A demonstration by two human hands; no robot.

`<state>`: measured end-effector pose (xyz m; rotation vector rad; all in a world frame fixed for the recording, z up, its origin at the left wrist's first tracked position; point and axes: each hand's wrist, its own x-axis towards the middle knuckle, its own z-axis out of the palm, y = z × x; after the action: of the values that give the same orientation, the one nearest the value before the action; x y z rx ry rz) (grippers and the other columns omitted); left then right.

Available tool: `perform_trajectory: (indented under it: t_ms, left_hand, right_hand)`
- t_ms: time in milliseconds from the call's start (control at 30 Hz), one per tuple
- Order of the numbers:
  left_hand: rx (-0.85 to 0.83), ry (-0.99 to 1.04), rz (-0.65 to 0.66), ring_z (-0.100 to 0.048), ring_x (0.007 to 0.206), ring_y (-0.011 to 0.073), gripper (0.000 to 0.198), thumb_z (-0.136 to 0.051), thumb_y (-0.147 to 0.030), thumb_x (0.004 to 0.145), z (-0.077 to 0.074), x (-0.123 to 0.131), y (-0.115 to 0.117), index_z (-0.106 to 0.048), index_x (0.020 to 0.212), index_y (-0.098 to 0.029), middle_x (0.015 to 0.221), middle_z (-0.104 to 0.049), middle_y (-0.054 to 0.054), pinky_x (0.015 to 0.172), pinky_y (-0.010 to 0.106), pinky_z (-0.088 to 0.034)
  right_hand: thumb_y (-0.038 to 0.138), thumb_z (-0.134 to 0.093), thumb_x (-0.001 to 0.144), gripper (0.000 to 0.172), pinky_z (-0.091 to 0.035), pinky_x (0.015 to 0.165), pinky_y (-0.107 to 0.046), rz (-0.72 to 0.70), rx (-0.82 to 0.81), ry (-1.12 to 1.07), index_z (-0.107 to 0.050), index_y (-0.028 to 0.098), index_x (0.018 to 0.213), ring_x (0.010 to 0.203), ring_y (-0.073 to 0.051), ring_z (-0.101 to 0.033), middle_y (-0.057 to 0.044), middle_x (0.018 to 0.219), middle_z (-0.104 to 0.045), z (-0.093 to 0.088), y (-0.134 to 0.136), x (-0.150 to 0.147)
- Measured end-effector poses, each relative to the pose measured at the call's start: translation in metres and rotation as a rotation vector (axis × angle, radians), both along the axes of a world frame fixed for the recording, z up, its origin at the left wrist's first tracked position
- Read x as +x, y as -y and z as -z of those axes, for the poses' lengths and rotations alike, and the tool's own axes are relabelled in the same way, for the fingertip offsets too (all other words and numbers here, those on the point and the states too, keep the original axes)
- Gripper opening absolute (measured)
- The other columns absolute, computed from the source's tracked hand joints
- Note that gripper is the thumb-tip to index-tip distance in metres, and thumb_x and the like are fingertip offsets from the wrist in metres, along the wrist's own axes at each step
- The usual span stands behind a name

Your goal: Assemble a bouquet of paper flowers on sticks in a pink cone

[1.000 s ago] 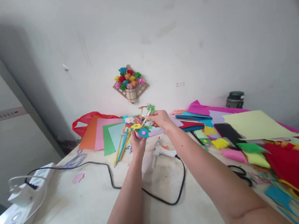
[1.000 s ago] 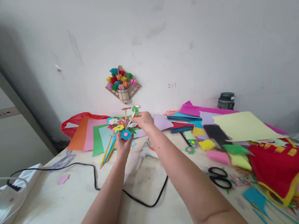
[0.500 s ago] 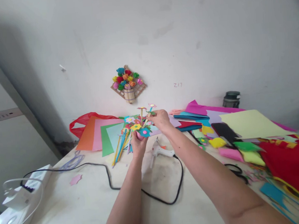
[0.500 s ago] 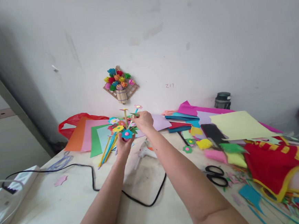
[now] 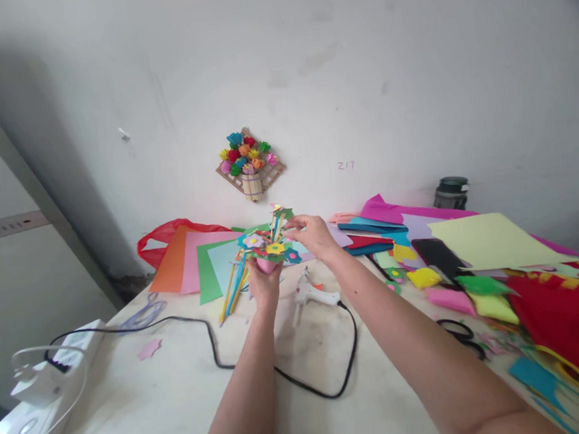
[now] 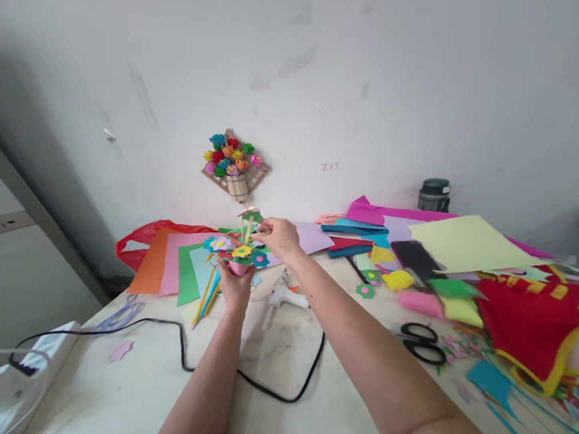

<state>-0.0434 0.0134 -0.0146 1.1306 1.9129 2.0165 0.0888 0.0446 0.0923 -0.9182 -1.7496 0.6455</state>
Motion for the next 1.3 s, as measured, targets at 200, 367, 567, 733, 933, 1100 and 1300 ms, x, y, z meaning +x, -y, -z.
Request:
perform_trajectory:
  t_ms: [200, 367, 567, 733, 933, 1100, 1300]
  left_hand:
    - [-0.099, -0.016, -0.119, -0.057, 0.068, 0.0226, 0.055, -0.075, -0.043, 0.054, -0.002, 0.0, 0.001, -0.045, 0.097, -0.026, 0.074, -0.056, -0.001, 0.06, 0.029, -0.034]
    - [-0.083, -0.055, -0.115, -0.056, 0.071, 0.0233, 0.042, -0.071, -0.035, 0.058, 0.001, 0.002, -0.003, -0.044, 0.089, -0.025, 0.073, -0.054, 0.0, 0.06, 0.03, -0.035]
    - [0.037, -0.123, -0.053, -0.053, 0.072, 0.021, 0.027, -0.065, -0.024, 0.062, 0.007, 0.001, -0.007, -0.045, 0.079, -0.023, 0.074, -0.051, 0.001, 0.066, 0.032, -0.037]
    - [0.023, -0.101, -0.049, -0.055, 0.074, 0.0218, 0.029, -0.069, -0.026, 0.059, 0.006, 0.004, -0.007, -0.049, 0.081, -0.021, 0.074, -0.055, 0.001, 0.067, 0.033, -0.039]
    - [0.029, -0.072, -0.035, -0.059, 0.078, 0.0233, 0.038, -0.074, -0.03, 0.057, 0.004, 0.007, -0.005, -0.051, 0.086, -0.022, 0.078, -0.059, 0.002, 0.068, 0.033, -0.041]
    - [0.009, -0.107, 0.014, -0.057, 0.077, 0.0233, 0.041, -0.074, -0.034, 0.057, 0.005, 0.006, -0.006, -0.051, 0.089, -0.023, 0.079, -0.059, 0.003, 0.068, 0.034, -0.041]
    - [-0.016, -0.162, 0.056, -0.056, 0.075, 0.0226, 0.042, -0.073, -0.035, 0.059, 0.006, 0.004, -0.006, -0.052, 0.094, -0.022, 0.08, -0.059, 0.003, 0.068, 0.033, -0.041]
  right_hand:
    - [0.028, -0.065, 0.07, 0.011, -0.048, 0.074, -0.027, 0.073, -0.005, -0.029, -0.07, 0.02, 0.075, 0.076, -0.015, -0.064, -0.001, 0.076, -0.072, 0.001, 0.015, 0.003]
    - [0.028, -0.063, 0.072, 0.011, -0.047, 0.074, -0.026, 0.056, 0.001, -0.007, -0.072, 0.023, 0.077, 0.079, -0.016, -0.065, 0.001, 0.078, -0.073, 0.002, 0.015, -0.002]
    - [0.031, -0.065, 0.071, 0.012, -0.045, 0.075, -0.027, 0.124, -0.026, 0.08, -0.071, 0.023, 0.077, 0.08, -0.016, -0.065, 0.0, 0.079, -0.073, 0.002, 0.013, -0.004]
    - [0.039, -0.065, 0.071, 0.019, -0.042, 0.075, -0.029, 0.256, -0.068, 0.171, -0.069, 0.021, 0.075, 0.08, -0.017, -0.065, -0.001, 0.08, -0.072, -0.003, 0.017, -0.002]
    - [0.039, -0.065, 0.07, 0.021, -0.038, 0.078, -0.031, 0.277, -0.084, 0.261, -0.069, 0.023, 0.082, 0.086, -0.019, -0.063, 0.0, 0.085, -0.072, -0.011, 0.017, -0.003]
    - [0.033, -0.058, 0.078, 0.016, -0.032, 0.08, -0.034, 0.35, 0.251, 0.385, -0.069, 0.023, 0.071, 0.086, -0.021, -0.059, -0.001, 0.081, -0.072, -0.008, 0.017, 0.0]
    - [0.021, -0.053, 0.083, 0.015, -0.027, 0.075, -0.035, 0.342, 0.722, 0.561, -0.068, 0.019, 0.085, 0.084, -0.021, -0.053, -0.006, 0.087, -0.069, -0.009, 0.015, 0.013]
